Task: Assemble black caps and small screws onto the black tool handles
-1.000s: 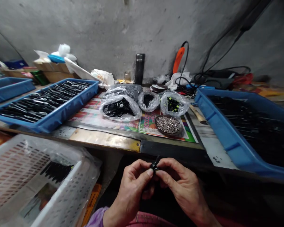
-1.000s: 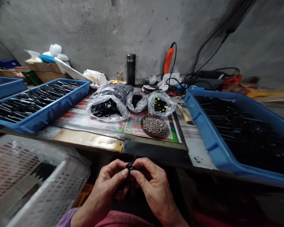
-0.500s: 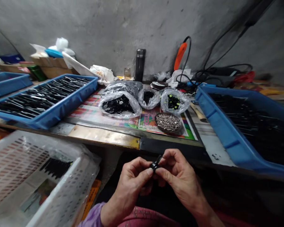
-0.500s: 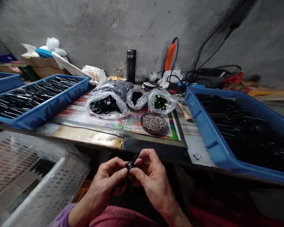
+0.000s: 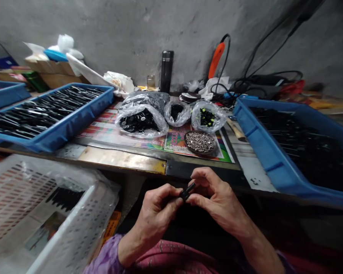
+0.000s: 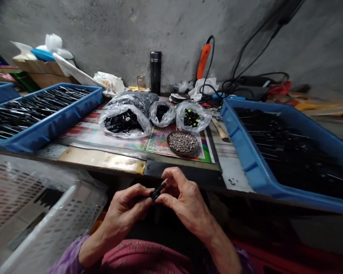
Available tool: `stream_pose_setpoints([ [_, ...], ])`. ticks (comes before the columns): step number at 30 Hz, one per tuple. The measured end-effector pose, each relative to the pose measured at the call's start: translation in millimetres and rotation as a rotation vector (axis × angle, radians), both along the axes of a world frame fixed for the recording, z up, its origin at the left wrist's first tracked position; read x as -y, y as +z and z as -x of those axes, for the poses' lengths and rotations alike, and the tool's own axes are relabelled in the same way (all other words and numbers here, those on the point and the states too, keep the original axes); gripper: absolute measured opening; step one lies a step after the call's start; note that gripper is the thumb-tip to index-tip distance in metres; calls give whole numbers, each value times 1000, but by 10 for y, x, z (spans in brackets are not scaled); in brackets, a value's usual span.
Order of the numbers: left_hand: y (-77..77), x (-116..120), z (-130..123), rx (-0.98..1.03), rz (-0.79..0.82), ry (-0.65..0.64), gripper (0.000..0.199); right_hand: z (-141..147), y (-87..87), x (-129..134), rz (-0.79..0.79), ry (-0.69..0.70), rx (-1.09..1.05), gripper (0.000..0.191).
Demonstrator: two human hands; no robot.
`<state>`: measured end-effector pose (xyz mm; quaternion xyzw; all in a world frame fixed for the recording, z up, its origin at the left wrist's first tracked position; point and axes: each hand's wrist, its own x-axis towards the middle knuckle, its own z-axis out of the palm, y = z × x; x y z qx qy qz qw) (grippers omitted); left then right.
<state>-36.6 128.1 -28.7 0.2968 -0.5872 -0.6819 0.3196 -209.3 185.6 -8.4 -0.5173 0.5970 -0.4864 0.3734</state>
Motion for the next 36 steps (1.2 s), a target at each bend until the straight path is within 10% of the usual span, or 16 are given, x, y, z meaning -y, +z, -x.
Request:
stream_pose_setpoints([
  [5,-16,3,11,18,-37,6,21,12,-54,18,37,6,-119,30],
  [11,-57,25,-23,169,393,53,11,53,-102,6,228,17,-483,25],
  [16,-97,35,-14,192,328,58,11,58,-100,32,395,11,-734,17],
  [32,-214,85,18,298,806,127,18,54,-201,109,648,39,-1172,14],
  [36,-193,86,49,228,640,165,11,81,-207,132,662,49,-1177,14],
])
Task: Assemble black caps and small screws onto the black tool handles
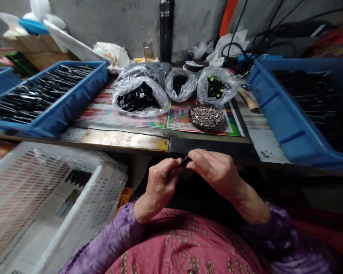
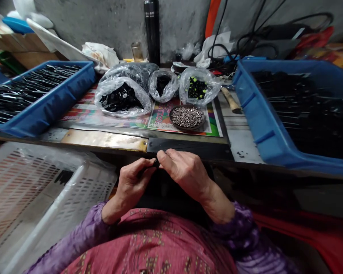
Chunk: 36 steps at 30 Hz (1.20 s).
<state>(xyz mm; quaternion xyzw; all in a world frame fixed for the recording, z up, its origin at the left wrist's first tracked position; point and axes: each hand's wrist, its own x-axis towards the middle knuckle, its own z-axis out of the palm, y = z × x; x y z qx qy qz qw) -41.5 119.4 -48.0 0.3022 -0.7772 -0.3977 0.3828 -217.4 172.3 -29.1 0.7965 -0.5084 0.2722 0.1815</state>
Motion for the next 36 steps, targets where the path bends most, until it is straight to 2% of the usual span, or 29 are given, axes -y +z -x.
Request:
stream_pose_setpoints([
  [4,8,-34,21,-66,-214,51,7,-3,40,13,9,-29,9,14],
  [8,-8,-45,15,-81,-195,60,9,-18,91,16,39,-67,-32,13],
  [11,-11,-32,8,-102,-171,54,9,-24,118,22,76,-26,-62,13],
  [16,26,-34,-3,-114,-237,57,5,-45,169,23,73,4,-74,21],
  [18,44,-33,-17,-90,-180,51,6,-59,192,19,90,10,-110,23],
  [22,59,3,-42,-9,94,1,13,-76,204,25,93,25,-126,29],
  [25,50,27,-32,28,139,-21,14,-64,166,40,102,39,-126,32],
  [28,37,10,-4,-23,-61,19,8,-48,117,39,99,50,-80,31],
  [31,43,-39,17,-121,-309,60,5,-53,83,15,24,59,24,28],
  [36,59,-86,35,-218,-500,91,16,-79,10,-36,-47,69,233,18],
])
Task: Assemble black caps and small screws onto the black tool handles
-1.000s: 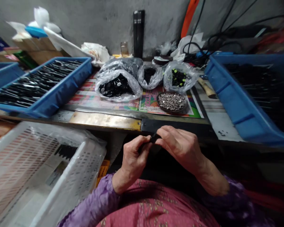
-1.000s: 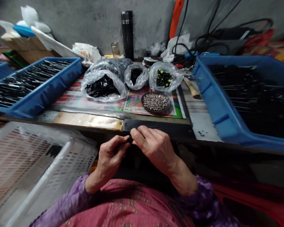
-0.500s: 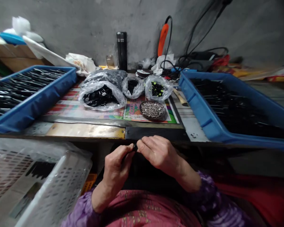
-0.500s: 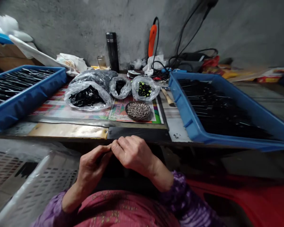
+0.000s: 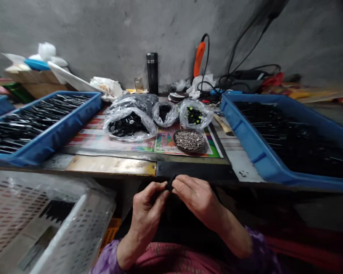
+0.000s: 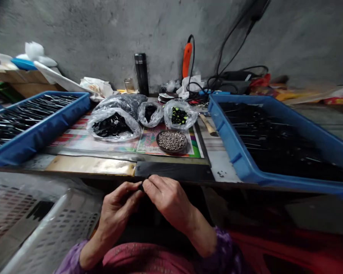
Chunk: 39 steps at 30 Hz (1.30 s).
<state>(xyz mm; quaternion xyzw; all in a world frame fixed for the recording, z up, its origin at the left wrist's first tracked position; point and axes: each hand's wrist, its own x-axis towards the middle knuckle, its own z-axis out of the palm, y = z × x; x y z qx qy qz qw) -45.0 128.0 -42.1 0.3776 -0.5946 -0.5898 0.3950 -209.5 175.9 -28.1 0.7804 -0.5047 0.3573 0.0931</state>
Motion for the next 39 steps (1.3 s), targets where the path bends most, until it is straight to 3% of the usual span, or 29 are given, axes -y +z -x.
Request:
stream_pose_setpoints([
  [4,-10,12,10,-150,-210,-107,28,-46,-61,-56,-99,38,315,10],
  [8,10,7,8,-254,-364,-186,33,-146,-75,-127,-227,-18,739,8],
  [11,31,-12,4,-283,-408,-201,33,-213,-106,-136,-394,-26,1138,8],
  [14,30,-27,6,-286,-399,-206,33,-241,-193,-98,-578,51,1515,24],
  [18,5,-36,17,-274,-385,-196,33,-258,-294,-60,-718,172,1726,38],
  [21,-6,-34,28,-297,-407,-176,33,-294,-282,-95,-499,17,1528,30],
  [23,-7,-30,37,-315,-418,-168,33,-324,-245,-135,-245,-135,1171,17],
  [25,-4,-28,44,-332,-426,-160,33,-347,-210,-169,-16,-204,747,6],
  [28,9,-39,45,-349,-436,-145,31,-362,-182,-190,167,-213,356,12],
  [39,62,-79,46,-346,-361,-99,23,-358,-120,-136,136,-275,290,16],
])
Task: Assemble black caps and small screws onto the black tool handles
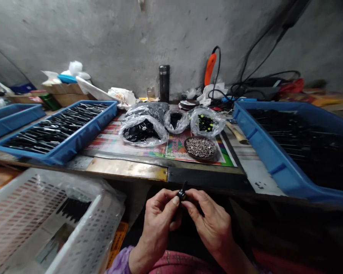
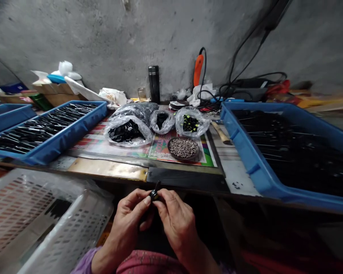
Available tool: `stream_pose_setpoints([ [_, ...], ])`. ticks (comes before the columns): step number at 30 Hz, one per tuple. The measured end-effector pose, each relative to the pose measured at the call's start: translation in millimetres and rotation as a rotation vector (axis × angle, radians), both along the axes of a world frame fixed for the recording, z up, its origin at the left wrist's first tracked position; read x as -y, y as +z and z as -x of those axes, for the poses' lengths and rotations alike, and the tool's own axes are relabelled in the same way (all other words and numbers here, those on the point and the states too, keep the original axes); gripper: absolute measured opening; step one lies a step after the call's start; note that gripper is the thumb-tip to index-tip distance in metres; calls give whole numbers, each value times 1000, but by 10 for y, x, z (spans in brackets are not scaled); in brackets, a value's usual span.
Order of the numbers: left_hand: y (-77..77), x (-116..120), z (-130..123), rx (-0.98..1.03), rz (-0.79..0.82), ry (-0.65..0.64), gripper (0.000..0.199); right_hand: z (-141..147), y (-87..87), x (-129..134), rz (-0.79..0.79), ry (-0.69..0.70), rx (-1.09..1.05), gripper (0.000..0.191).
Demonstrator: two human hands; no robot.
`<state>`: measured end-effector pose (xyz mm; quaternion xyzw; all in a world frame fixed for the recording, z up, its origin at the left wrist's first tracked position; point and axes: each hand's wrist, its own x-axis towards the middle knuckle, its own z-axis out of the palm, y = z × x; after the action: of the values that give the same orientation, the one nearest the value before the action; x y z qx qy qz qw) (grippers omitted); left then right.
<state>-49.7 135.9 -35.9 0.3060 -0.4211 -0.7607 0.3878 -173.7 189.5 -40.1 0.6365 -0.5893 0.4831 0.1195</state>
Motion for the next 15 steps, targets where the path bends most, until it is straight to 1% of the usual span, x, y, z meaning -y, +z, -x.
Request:
stream_pose_setpoints([
  [3,-12,11,4,-6,10,-6,22,8,7,25,-7,-11,-7,20],
  [8,-19,-1,-1,4,17,7,25,6,-20,47,52,-80,-119,22],
  [15,-19,0,-12,31,-9,38,31,3,-76,76,59,-88,-167,22],
])
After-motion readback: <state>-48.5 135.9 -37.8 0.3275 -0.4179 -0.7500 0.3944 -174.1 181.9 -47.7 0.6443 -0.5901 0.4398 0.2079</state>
